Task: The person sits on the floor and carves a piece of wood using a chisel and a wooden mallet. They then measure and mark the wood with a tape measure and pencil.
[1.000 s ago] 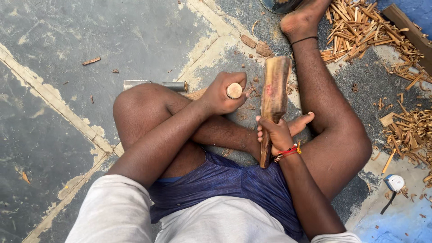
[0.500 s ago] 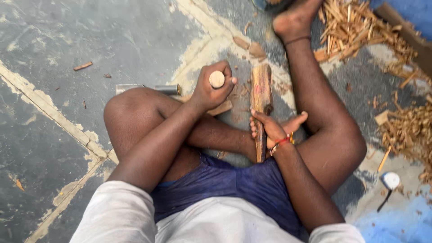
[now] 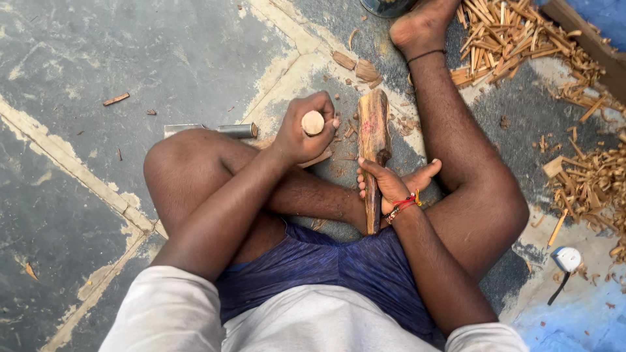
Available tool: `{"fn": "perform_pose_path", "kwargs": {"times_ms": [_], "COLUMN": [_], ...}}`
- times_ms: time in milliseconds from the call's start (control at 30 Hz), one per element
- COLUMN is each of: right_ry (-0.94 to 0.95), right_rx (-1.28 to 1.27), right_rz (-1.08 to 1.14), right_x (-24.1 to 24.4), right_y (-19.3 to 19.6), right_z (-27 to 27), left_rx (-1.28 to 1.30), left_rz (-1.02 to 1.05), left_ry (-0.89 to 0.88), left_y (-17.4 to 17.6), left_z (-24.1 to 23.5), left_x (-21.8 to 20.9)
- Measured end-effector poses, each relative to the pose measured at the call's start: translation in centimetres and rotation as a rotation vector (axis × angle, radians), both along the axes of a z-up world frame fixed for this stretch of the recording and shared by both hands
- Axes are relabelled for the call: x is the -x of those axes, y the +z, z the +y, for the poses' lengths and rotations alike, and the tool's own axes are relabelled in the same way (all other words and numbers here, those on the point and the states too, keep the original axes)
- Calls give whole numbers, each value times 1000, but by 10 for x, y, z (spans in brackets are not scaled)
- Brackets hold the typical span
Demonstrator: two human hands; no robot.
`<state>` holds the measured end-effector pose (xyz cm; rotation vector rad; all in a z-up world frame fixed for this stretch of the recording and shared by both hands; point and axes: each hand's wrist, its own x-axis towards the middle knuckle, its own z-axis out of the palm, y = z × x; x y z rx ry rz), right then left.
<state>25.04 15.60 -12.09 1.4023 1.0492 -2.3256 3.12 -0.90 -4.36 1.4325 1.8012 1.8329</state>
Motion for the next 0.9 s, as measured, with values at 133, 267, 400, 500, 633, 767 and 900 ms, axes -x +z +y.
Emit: {"fn": "perform_pose_path", "kwargs": {"times_ms": [133,267,400,500,633,767,900], "right_ry": [47,29,8,31,37,41,7], "right_rx": [-7,3,3,-20,0,-1,5], "right_rz": [1,9,7,24,-5,10,-8], "right_x": [3,6,2,5,5,3,8], "right_y": [-2,5,7,5,4,9,12], "right_z": [0,1,0,-1,0,2,0], "left_rx": [89,83,51,16,46,-12,-16], "left_rz": [-355,-697,-86,38,-522,-747,-183], "left_ry": [23,93,114,69,71,144,37], "left_y": [-5,-6,-10,-13,-22,-15,4], "left_z": [20,22,10,6,21,17,8], "left_x": [25,51,19,4,43,50,14]}}
